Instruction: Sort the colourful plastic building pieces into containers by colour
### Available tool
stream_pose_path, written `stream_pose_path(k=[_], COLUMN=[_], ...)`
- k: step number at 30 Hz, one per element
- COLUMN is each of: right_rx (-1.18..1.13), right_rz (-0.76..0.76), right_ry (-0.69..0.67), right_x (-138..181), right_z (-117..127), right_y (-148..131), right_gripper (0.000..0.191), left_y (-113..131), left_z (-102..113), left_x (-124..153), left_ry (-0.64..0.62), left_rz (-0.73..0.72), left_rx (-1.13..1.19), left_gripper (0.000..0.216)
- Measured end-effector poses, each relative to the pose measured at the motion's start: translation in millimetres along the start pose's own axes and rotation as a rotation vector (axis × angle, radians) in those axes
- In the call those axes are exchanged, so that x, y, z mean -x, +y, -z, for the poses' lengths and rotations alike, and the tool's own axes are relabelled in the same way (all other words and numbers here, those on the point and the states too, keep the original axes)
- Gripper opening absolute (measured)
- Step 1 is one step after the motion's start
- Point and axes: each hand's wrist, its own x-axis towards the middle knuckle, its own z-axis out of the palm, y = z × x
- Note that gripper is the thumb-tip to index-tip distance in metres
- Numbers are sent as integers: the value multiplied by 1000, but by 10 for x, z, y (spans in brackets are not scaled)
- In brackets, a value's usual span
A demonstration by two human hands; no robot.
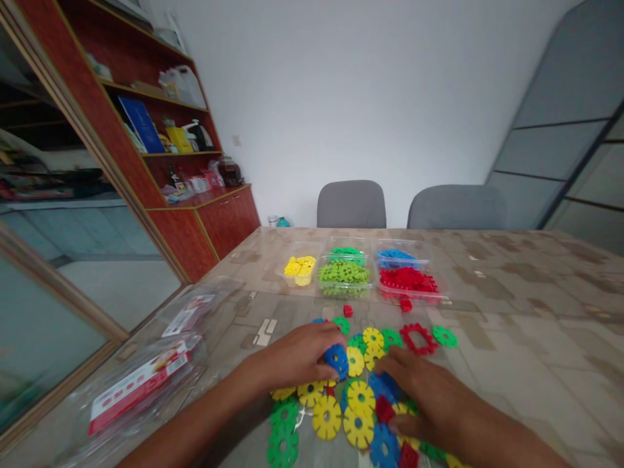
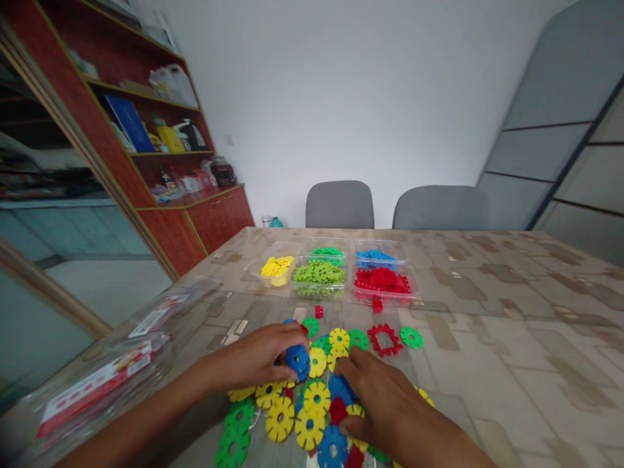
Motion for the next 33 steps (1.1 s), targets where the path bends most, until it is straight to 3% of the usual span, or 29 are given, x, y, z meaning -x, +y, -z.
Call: stream_pose_path(k=[4, 12, 15, 20, 25, 29, 33], right_rx=[88, -58, -119, -125, -95, -113, -72], right_rz=[-28, 52, 92, 145, 87, 97, 104], right_ry=[64, 96, 79, 84, 73, 75, 89], right_x=[-169, -97, -45, -123, -163, -112, -66], right_z=[19, -2, -77, -76, 38, 34, 31], right_y=[36, -77, -101, -71, -95, -172, -196], right_gripper=[11, 14, 21, 13, 23, 15, 17], left_y=[-39, -7, -2, 51, 111, 95, 77], left_z=[69, 62, 90, 61, -24, -28, 55], left_x=[24, 25, 35, 52, 44, 50, 81], left_ry=[0, 17, 22, -45, -75, -85, -72], left_rz=[35, -103, -144, -148, -151, -119, -70], left_rx=[-12, 58, 164, 311, 200, 125, 35], left_gripper=[16, 2, 8, 14, 24, 35, 20])
